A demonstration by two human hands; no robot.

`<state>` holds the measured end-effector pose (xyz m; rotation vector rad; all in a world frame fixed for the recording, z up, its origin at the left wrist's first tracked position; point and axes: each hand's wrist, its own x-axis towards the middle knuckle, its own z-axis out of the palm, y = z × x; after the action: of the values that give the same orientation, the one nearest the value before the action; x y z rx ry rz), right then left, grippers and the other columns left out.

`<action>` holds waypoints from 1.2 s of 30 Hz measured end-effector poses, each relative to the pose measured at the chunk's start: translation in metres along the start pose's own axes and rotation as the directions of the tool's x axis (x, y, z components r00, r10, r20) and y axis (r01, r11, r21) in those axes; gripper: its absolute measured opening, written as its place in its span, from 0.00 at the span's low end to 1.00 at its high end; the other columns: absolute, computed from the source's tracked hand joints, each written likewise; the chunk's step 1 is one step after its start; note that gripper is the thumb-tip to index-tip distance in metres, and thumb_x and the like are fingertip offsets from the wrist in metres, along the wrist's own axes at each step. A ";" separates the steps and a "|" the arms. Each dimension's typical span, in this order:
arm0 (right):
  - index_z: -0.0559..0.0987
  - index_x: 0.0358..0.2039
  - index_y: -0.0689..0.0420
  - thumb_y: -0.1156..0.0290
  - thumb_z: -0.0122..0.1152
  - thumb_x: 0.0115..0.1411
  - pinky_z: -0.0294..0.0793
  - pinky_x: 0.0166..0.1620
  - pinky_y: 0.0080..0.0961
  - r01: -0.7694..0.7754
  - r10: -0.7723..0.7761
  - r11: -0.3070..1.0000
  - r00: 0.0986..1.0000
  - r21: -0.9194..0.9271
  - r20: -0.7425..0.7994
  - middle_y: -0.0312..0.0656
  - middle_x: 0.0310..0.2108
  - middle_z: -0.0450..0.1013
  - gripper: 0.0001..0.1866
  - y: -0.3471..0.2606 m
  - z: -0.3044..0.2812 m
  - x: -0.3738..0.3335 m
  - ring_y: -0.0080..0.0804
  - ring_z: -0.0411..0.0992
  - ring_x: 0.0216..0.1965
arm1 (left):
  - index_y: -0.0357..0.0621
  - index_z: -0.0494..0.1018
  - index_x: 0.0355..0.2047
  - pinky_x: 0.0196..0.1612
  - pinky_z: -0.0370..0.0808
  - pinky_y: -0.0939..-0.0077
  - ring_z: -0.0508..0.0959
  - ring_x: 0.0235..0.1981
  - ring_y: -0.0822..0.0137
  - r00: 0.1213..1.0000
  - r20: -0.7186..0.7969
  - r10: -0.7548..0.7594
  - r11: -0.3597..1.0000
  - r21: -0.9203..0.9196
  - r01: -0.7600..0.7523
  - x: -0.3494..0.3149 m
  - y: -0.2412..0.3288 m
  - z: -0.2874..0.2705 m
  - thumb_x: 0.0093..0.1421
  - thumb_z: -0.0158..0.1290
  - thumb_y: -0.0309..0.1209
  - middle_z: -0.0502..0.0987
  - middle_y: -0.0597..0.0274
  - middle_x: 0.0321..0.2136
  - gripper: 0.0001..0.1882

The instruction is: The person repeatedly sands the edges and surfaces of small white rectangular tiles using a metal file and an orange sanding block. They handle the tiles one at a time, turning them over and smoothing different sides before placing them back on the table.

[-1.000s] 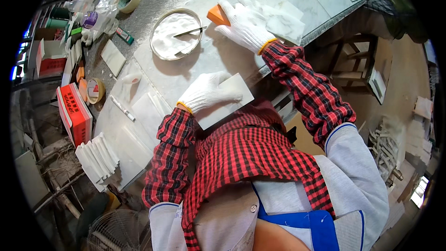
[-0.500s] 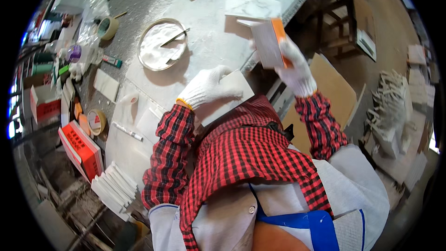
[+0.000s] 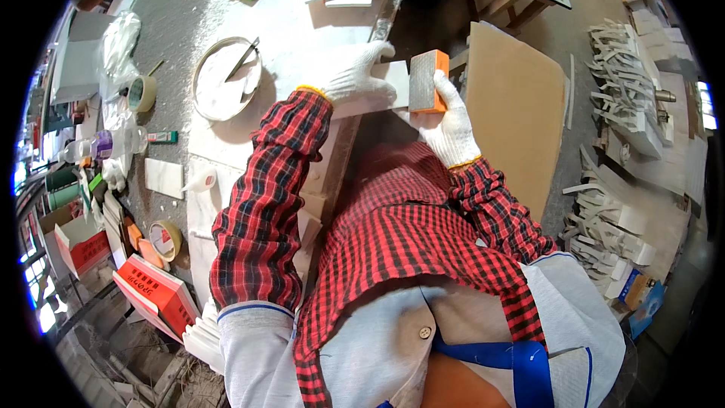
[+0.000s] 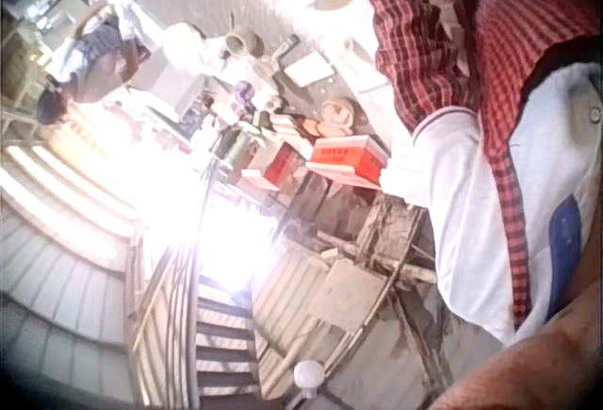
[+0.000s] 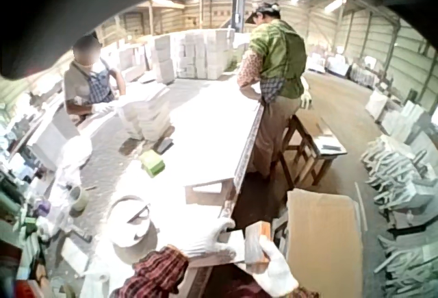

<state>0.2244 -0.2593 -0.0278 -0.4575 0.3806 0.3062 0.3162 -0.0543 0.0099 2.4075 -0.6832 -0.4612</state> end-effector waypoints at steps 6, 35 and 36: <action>0.65 0.65 0.50 0.59 0.59 0.70 0.73 0.59 0.53 -0.004 0.001 0.999 0.997 -0.048 -0.074 0.43 0.58 0.69 0.26 0.018 -0.001 0.010 0.42 0.70 0.58 | 0.49 0.64 0.68 0.57 0.76 0.64 0.79 0.53 0.53 0.988 -0.119 0.095 0.988 -0.110 -0.108 -0.024 -0.017 -0.013 0.45 0.72 0.41 0.79 0.50 0.54 0.49; 0.66 0.62 0.55 0.60 0.56 0.71 0.74 0.60 0.48 -0.121 0.120 0.992 0.993 -0.044 -0.014 0.43 0.56 0.70 0.24 0.019 -0.006 0.005 0.40 0.71 0.57 | 0.47 0.69 0.61 0.63 0.65 0.51 0.69 0.58 0.45 0.931 -0.356 0.077 0.958 0.286 0.030 -0.083 0.004 0.034 0.41 0.70 0.36 0.71 0.51 0.54 0.44; 0.66 0.63 0.55 0.58 0.57 0.71 0.73 0.60 0.48 -0.153 0.152 0.988 0.987 -0.021 -0.043 0.43 0.56 0.70 0.25 0.018 -0.002 0.001 0.40 0.71 0.57 | 0.47 0.69 0.61 0.62 0.65 0.51 0.68 0.59 0.45 0.923 -0.372 0.097 0.945 0.324 0.031 -0.082 0.006 0.041 0.41 0.70 0.37 0.70 0.52 0.54 0.44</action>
<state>0.2182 -0.2445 -0.0366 -0.4603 0.4538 0.4506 0.2291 -0.0299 -0.0043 2.6771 -0.6595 0.1587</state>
